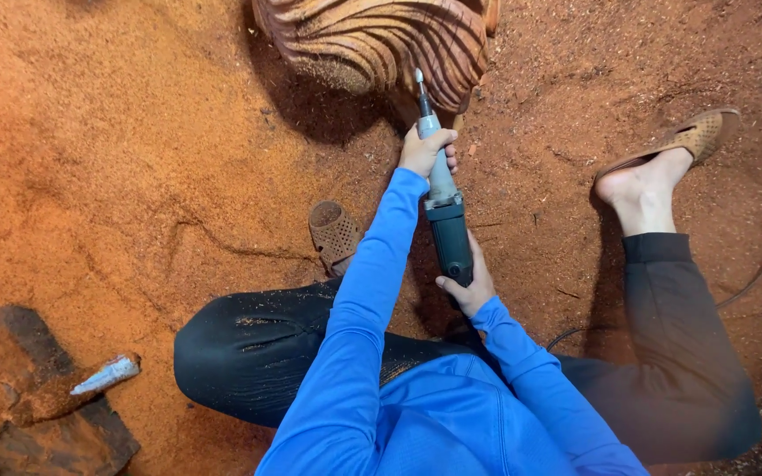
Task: Using a power rotary tool to carve and refine details on a large wooden sculpture
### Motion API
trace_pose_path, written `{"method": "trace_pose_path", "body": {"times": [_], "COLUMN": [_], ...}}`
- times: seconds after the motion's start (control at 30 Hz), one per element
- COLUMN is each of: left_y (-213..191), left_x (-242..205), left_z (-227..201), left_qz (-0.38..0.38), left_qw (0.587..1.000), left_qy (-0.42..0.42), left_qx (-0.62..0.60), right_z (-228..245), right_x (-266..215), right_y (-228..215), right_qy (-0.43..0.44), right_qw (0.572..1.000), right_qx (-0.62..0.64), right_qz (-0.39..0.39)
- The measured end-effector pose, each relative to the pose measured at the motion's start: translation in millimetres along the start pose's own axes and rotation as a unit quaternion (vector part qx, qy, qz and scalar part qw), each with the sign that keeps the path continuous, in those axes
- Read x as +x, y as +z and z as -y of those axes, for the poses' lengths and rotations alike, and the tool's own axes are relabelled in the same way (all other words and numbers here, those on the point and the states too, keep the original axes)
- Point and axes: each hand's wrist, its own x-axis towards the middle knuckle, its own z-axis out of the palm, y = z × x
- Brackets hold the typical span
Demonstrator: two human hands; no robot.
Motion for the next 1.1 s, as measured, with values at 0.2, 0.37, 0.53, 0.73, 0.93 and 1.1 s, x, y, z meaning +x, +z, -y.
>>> {"method": "trace_pose_path", "body": {"times": [0.2, 0.37, 0.53, 0.73, 0.93, 1.1], "left_y": [5.1, 16.8, 23.9, 44.0, 56.9, 28.4], "left_x": [3.1, -24.6, -27.0, -32.4, -47.6, -22.6], "left_z": [23.4, 5.3, 19.6, 50.1, 37.0, -2.2], "left_qz": [-0.015, -0.022, -0.022, -0.021, 0.016, 0.028], "left_qw": [1.000, 0.999, 0.999, 0.996, 0.993, 0.997], "left_qy": [-0.003, -0.010, -0.022, -0.024, -0.027, -0.007], "left_qx": [-0.023, -0.021, -0.041, -0.082, -0.114, -0.069], "right_z": [1.1, 9.1, 9.8, 15.5, 18.8, 56.8], "right_x": [-9.0, -15.3, -20.7, -34.8, -44.4, -23.6], "right_y": [-18.2, -33.8, -50.6, -80.2, -83.3, -46.2], "right_qy": [0.015, 0.024, 0.058, 0.085, 0.070, 0.029], "right_qw": [1.000, 0.999, 0.995, 0.989, 0.992, 0.998], "right_qx": [-0.027, -0.039, -0.078, -0.114, -0.100, -0.054], "right_qz": [0.007, 0.010, 0.016, 0.025, 0.025, 0.011]}}
